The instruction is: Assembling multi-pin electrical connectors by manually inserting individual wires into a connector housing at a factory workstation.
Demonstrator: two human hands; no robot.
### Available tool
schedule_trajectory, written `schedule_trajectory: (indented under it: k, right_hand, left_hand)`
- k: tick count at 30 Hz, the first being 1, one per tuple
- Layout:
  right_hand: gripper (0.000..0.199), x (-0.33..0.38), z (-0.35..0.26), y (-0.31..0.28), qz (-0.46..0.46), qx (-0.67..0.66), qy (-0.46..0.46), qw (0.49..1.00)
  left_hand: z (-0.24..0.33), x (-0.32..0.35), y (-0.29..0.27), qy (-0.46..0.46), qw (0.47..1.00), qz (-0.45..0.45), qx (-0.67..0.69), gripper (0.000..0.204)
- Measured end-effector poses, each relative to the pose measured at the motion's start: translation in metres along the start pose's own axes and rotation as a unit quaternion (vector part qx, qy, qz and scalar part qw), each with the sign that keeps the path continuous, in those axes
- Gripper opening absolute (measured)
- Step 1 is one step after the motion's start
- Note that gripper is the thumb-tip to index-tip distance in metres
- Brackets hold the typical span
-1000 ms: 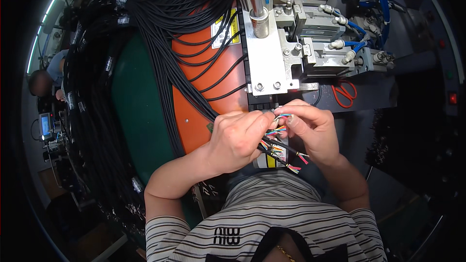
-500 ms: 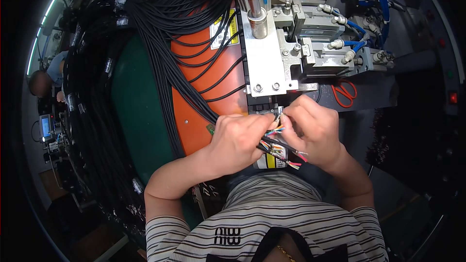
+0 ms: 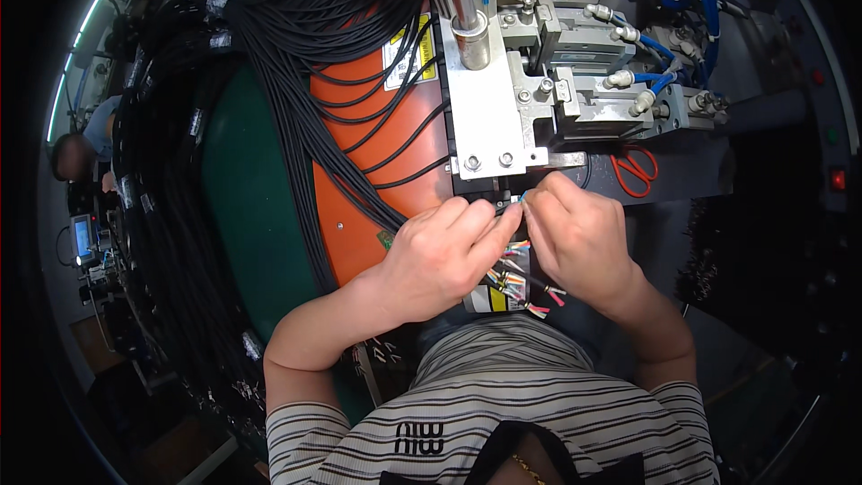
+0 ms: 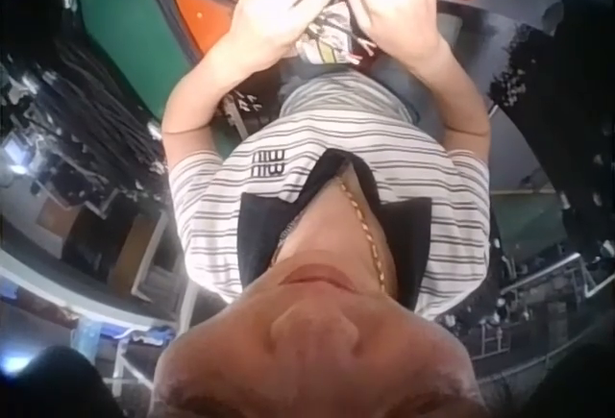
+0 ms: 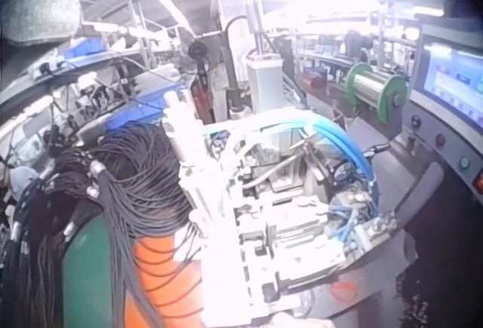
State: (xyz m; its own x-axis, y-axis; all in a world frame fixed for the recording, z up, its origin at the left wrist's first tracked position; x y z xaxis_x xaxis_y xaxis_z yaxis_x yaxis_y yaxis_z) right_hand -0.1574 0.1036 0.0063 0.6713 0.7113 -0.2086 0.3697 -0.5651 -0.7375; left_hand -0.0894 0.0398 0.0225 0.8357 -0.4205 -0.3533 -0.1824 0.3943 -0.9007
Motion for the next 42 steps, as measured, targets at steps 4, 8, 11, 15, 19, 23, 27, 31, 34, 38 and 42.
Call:
schedule_trajectory:
  k: [4,8,11,15,19,23,27,31,34,38,42]
  right_hand:
    - [0.005,0.0,-0.003,0.0,0.007,0.042,-0.003,0.999]
    - [0.007,-0.003,0.004,0.009,-0.064,0.077,0.024,0.995]
    - [0.01,-0.01,0.013,0.011,-0.09,0.016,-0.003,0.996]
    - [0.013,-0.007,0.015,0.01,-0.084,-0.003,0.009,0.996]
    - [0.015,0.0,0.019,-0.003,-0.021,-0.136,0.07,0.988]
    - [0.019,0.004,0.01,-0.008,0.056,-0.135,-0.039,0.988]
    - [0.016,0.002,0.011,-0.008,0.031,-0.112,-0.023,0.993]
    - [0.015,0.004,0.007,-0.008,0.063,-0.102,-0.041,0.992]
    - [0.012,-0.001,0.005,-0.005,0.035,-0.052,-0.011,0.998]
    - [0.009,-0.006,0.006,-0.003,-0.005,-0.009,0.013,1.0]
    - [0.006,-0.003,0.038,0.014,-0.083,-0.161,0.138,0.974]
  left_hand:
    - [0.011,-0.006,0.002,0.05,0.996,-0.03,-0.064,0.045]
    - [0.012,-0.01,0.006,0.036,0.995,-0.062,-0.074,0.044]
    - [0.01,-0.015,0.007,0.031,0.995,-0.067,-0.073,0.043]
    - [0.006,-0.015,0.007,0.022,0.997,-0.062,-0.052,0.044]
    - [0.004,-0.01,0.003,0.023,0.998,-0.043,-0.039,0.045]
    - [0.006,-0.007,0.003,0.031,0.998,-0.039,-0.045,0.046]
    - [0.007,-0.007,0.003,0.037,0.997,-0.04,-0.052,0.047]
    - [0.007,-0.006,0.004,0.032,0.997,-0.044,-0.049,0.047]
    - [0.006,-0.007,0.004,0.022,0.998,-0.044,-0.05,0.047]
    - [0.003,-0.008,0.003,0.001,0.998,-0.038,-0.05,0.046]
    - [-0.006,-0.002,-0.001,-0.033,0.999,-0.008,-0.007,0.043]
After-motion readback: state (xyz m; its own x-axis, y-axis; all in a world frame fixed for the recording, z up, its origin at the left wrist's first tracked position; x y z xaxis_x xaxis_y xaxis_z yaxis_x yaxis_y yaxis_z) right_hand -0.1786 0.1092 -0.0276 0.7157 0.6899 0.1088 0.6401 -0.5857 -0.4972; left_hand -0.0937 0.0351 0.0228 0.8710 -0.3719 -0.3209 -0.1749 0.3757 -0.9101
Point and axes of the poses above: each hand's wrist, its own x-axis away from the middle knuckle, its own y-axis out of the palm, z = x × y, the point moved 10 cm from there along -x, towards the middle knuckle, and after that the axes turned 13 degrees about y, right-handed, at the moved point
